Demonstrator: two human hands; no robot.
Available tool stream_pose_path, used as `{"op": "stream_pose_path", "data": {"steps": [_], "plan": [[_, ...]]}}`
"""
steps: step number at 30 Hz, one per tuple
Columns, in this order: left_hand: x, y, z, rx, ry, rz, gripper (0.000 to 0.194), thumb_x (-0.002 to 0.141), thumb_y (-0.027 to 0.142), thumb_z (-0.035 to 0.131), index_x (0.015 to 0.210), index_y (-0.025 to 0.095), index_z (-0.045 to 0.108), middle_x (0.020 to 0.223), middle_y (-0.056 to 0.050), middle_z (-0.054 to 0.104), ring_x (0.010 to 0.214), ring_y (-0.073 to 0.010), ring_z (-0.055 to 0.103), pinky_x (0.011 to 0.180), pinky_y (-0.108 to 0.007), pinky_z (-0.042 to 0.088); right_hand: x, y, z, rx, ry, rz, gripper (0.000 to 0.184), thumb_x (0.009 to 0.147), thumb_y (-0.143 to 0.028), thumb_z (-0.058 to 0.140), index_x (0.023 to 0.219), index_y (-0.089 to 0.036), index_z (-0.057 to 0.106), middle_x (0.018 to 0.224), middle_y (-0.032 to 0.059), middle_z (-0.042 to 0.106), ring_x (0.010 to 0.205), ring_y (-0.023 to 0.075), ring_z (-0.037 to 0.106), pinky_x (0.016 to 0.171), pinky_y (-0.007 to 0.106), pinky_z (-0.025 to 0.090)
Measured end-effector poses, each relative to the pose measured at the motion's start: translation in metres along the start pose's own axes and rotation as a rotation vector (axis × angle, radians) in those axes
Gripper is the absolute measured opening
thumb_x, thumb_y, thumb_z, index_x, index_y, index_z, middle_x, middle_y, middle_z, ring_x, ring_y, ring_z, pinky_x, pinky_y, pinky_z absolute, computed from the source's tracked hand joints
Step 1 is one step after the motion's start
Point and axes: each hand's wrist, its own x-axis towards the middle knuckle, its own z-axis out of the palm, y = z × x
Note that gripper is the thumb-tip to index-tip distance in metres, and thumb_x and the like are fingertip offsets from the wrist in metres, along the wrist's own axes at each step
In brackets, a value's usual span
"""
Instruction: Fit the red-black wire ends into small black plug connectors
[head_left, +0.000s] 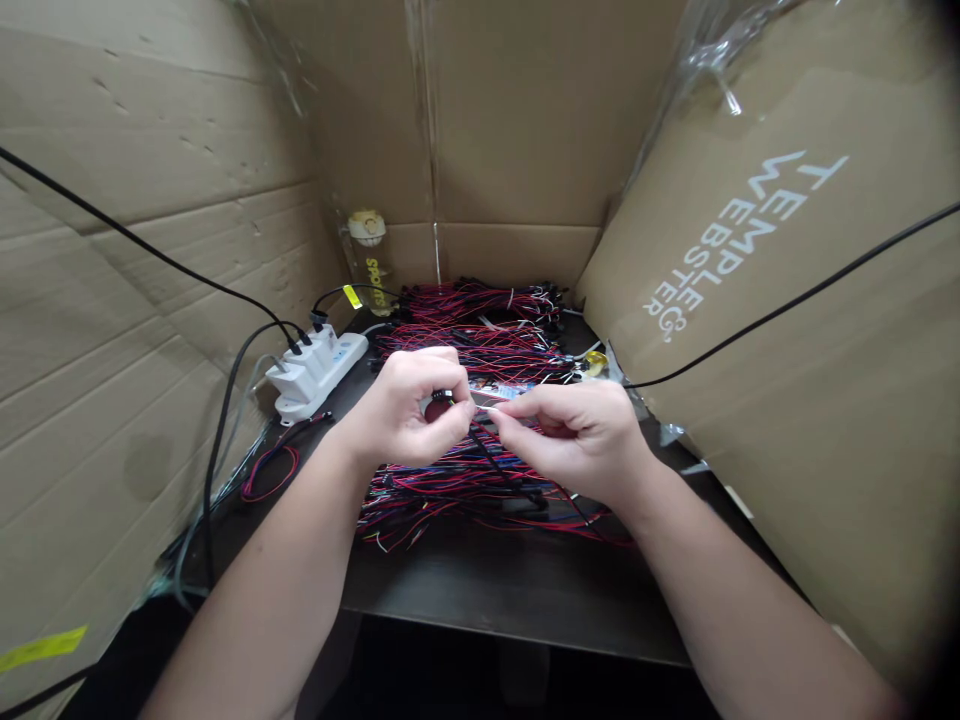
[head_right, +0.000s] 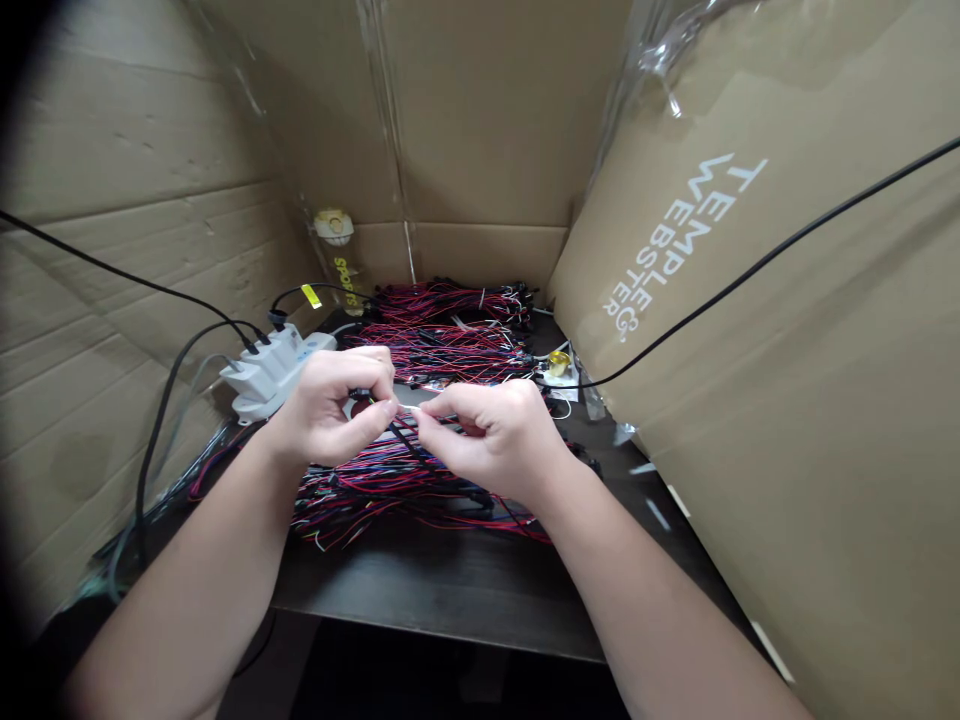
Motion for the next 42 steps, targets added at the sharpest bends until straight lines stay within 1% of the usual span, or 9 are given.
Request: {"op": "stream_pose_path", "data": {"steps": [7, 12, 17, 22, 28, 32, 35, 39, 42], "plan": [[0.0024, 0.0046, 0.0001, -0.010, -0.057, 0.051, 0.018, 0.072, 0.005, 0.063, 0.061, 0.016, 0.055, 0.057, 0.003, 0.049, 0.058, -0.0104, 0.043, 0.056, -0.027, 0.034, 0.0022, -0.0017, -0.0015, 0.005, -0.016, -0.041, 0.015, 0.080, -0.012, 0.073, 0.065, -0.012, 0.071, 0.045, -0.0080, 0.041, 0.042, 0.0033, 0.029, 0.041, 0.021, 0.025], [0.0039, 0.0072, -0.0014, -0.029, -0.083, 0.055, 0.014, 0.075, 0.005, 0.062, 0.067, 0.017, 0.060, 0.059, 0.002, 0.055, 0.060, -0.0110, 0.045, 0.058, -0.027, 0.036, 0.0036, 0.0000, -0.0055, 0.061, -0.050, -0.044, 0.006, 0.081, -0.010, 0.072, 0.081, -0.013, 0.078, 0.048, -0.0063, 0.053, 0.041, 0.0032, 0.032, 0.039, 0.019, 0.027], [0.0043, 0.0087, -0.0018, -0.052, -0.092, 0.049, 0.016, 0.075, 0.004, 0.061, 0.065, 0.016, 0.058, 0.058, 0.002, 0.054, 0.059, -0.0105, 0.045, 0.057, -0.026, 0.037, 0.0051, 0.0003, -0.0058, 0.128, -0.060, -0.008, 0.007, 0.080, -0.008, 0.073, 0.079, -0.012, 0.080, 0.051, -0.0029, 0.060, 0.040, 0.0033, 0.035, 0.038, 0.020, 0.027], [0.0038, 0.0087, -0.0005, -0.060, -0.111, 0.042, 0.016, 0.073, 0.003, 0.061, 0.065, 0.016, 0.057, 0.059, 0.002, 0.054, 0.059, -0.0104, 0.046, 0.058, -0.026, 0.037, 0.0056, 0.0004, -0.0063, 0.226, -0.102, 0.109, 0.009, 0.082, -0.012, 0.074, 0.083, -0.010, 0.083, 0.048, -0.0031, 0.054, 0.041, 0.0049, 0.035, 0.036, 0.021, 0.024], [0.0032, 0.0075, 0.0006, -0.027, -0.117, 0.036, 0.015, 0.072, 0.004, 0.061, 0.064, 0.017, 0.058, 0.057, 0.002, 0.053, 0.057, -0.0106, 0.044, 0.056, -0.027, 0.035, 0.0038, 0.0048, -0.0091, 0.202, -0.203, 0.162, 0.011, 0.084, -0.020, 0.074, 0.075, -0.013, 0.077, 0.048, -0.0092, 0.026, 0.043, 0.0046, 0.024, 0.040, 0.023, 0.018], [0.0037, 0.0062, 0.0002, -0.041, -0.100, 0.022, 0.016, 0.071, 0.006, 0.060, 0.060, 0.018, 0.056, 0.054, 0.003, 0.050, 0.056, -0.0109, 0.043, 0.054, -0.027, 0.035, 0.0035, 0.0066, -0.0084, 0.220, -0.235, 0.168, 0.009, 0.081, -0.021, 0.076, 0.080, -0.014, 0.071, 0.052, -0.0101, 0.028, 0.045, 0.0045, 0.024, 0.041, 0.022, 0.020], [0.0041, 0.0062, -0.0005, -0.053, -0.092, 0.013, 0.016, 0.071, 0.008, 0.059, 0.059, 0.018, 0.055, 0.052, 0.003, 0.049, 0.055, -0.0115, 0.043, 0.054, -0.028, 0.035, 0.0040, 0.0048, -0.0069, 0.252, -0.237, 0.188, 0.007, 0.082, -0.019, 0.071, 0.077, -0.015, 0.069, 0.050, -0.0098, 0.029, 0.044, 0.0046, 0.024, 0.040, 0.022, 0.019], [0.0044, 0.0071, -0.0011, -0.052, -0.089, 0.015, 0.016, 0.071, 0.009, 0.058, 0.059, 0.019, 0.055, 0.052, 0.003, 0.049, 0.055, -0.0117, 0.043, 0.054, -0.028, 0.035, 0.0043, 0.0021, -0.0050, 0.305, -0.205, 0.210, 0.009, 0.083, -0.018, 0.069, 0.076, -0.014, 0.072, 0.048, -0.0090, 0.029, 0.042, 0.0042, 0.023, 0.039, 0.023, 0.016], [0.0044, 0.0073, -0.0012, -0.051, -0.087, 0.013, 0.016, 0.071, 0.009, 0.059, 0.059, 0.018, 0.055, 0.052, 0.002, 0.049, 0.056, -0.0116, 0.043, 0.054, -0.028, 0.035, 0.0047, 0.0017, -0.0041, 0.307, -0.188, 0.214, 0.011, 0.084, -0.017, 0.070, 0.079, -0.012, 0.078, 0.045, -0.0071, 0.036, 0.041, 0.0045, 0.026, 0.038, 0.022, 0.017]]}}
